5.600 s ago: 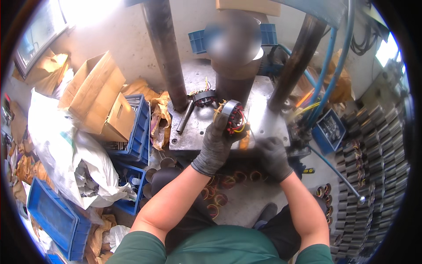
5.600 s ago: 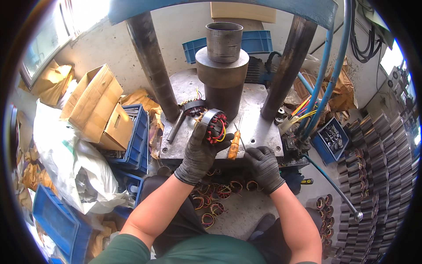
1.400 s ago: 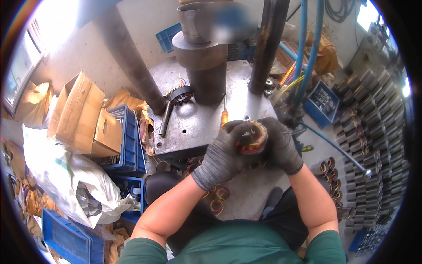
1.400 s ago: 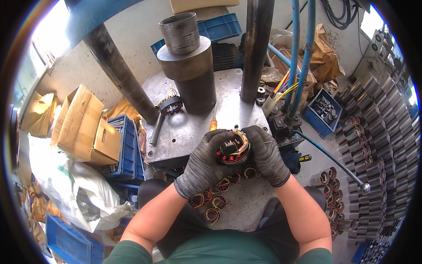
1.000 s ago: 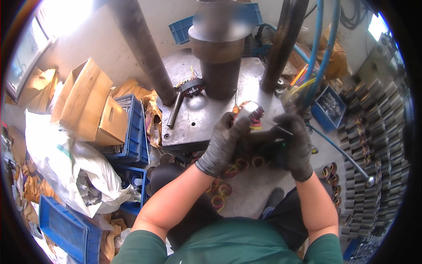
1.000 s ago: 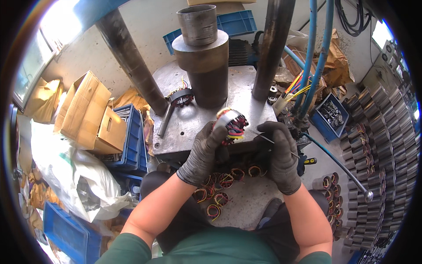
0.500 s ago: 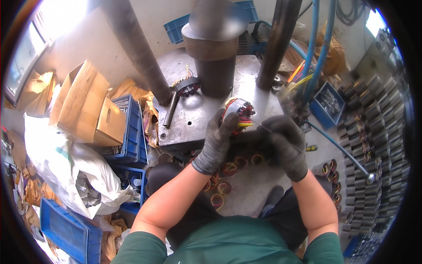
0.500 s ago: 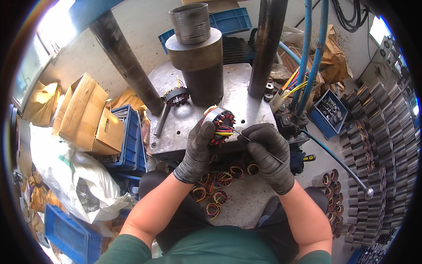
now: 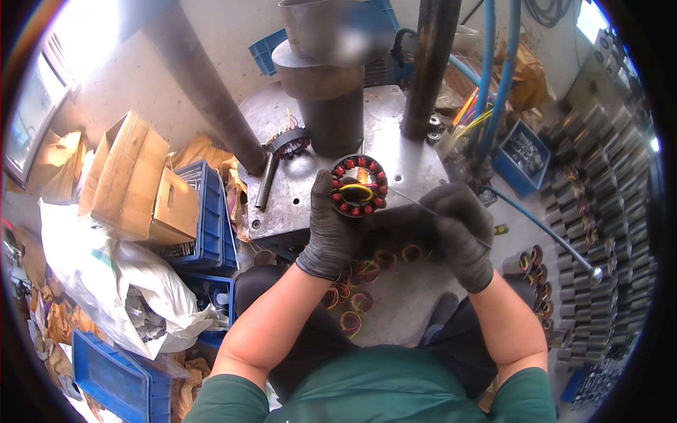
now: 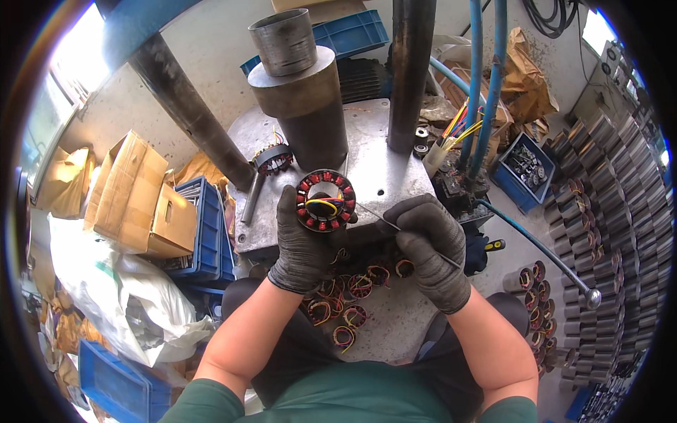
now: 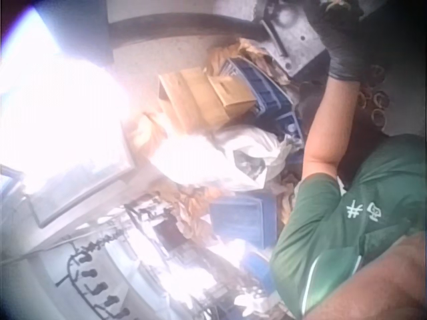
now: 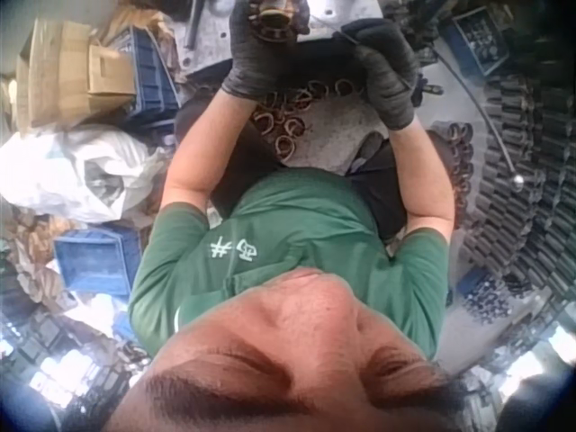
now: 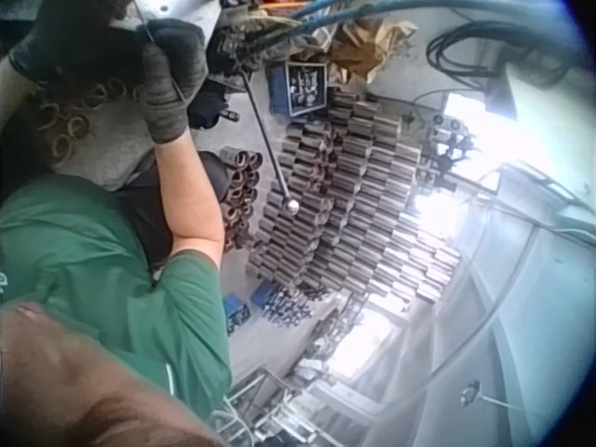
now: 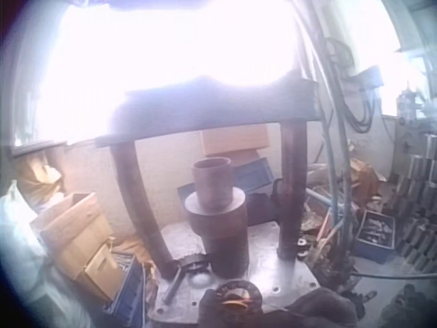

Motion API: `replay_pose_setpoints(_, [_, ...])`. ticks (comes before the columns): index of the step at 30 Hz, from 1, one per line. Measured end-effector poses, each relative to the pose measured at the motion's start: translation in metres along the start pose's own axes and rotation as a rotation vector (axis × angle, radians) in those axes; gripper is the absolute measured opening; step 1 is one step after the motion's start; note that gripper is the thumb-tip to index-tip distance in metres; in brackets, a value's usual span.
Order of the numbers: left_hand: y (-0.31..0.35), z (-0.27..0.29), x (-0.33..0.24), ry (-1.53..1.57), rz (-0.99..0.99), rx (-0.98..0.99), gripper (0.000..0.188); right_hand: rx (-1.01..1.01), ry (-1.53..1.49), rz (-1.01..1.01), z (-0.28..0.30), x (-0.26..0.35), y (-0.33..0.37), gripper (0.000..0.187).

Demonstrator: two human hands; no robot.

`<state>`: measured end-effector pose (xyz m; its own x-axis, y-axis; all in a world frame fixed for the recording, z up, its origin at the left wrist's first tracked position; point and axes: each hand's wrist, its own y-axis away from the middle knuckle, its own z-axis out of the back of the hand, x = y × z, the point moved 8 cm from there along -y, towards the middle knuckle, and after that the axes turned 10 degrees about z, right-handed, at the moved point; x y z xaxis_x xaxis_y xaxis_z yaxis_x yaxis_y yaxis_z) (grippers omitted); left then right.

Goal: Using a hydraulic press to insert copper-wound stators into metal housings for electric motors.

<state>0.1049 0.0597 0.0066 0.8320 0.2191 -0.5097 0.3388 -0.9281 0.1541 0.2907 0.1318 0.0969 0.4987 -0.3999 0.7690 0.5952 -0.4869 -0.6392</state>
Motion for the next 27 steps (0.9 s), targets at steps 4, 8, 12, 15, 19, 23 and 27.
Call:
replay_pose_setpoints(4, [0.000, -0.001, 0.003, 0.020, 0.054, 0.055, 0.076, -0.007, -0.041, -0.019, 0.001, 0.001, -0.002, 0.006])
replay_pose_setpoints(8, [0.004, -0.003, 0.009, 0.031, 0.069, 0.070, 0.079, 0.006, -0.043, -0.031, 0.000, 0.000, -0.002, 0.006])
replay_pose_setpoints(12, [0.006, -0.006, 0.010, -0.040, 0.052, 0.067, 0.080, -0.039, -0.124, -0.068, 0.002, -0.004, 0.000, 0.008])
replay_pose_setpoints(15, [0.006, -0.010, 0.009, -0.055, 0.038, 0.126, 0.081, -0.039, -0.150, -0.120, 0.003, -0.009, 0.001, 0.009])
replay_pose_setpoints(19, [0.007, -0.017, 0.011, -0.147, 0.038, 0.194, 0.080, -0.013, -0.133, -0.134, 0.004, -0.011, 0.000, 0.008])
replay_pose_setpoints(23, [0.010, -0.023, 0.010, -0.188, 0.035, 0.218, 0.078, -0.028, -0.172, -0.152, 0.004, -0.013, 0.001, 0.009])
replay_pose_setpoints(27, [0.014, -0.024, 0.008, -0.188, 0.026, 0.169, 0.079, -0.022, -0.131, -0.160, 0.003, -0.014, 0.004, 0.010])
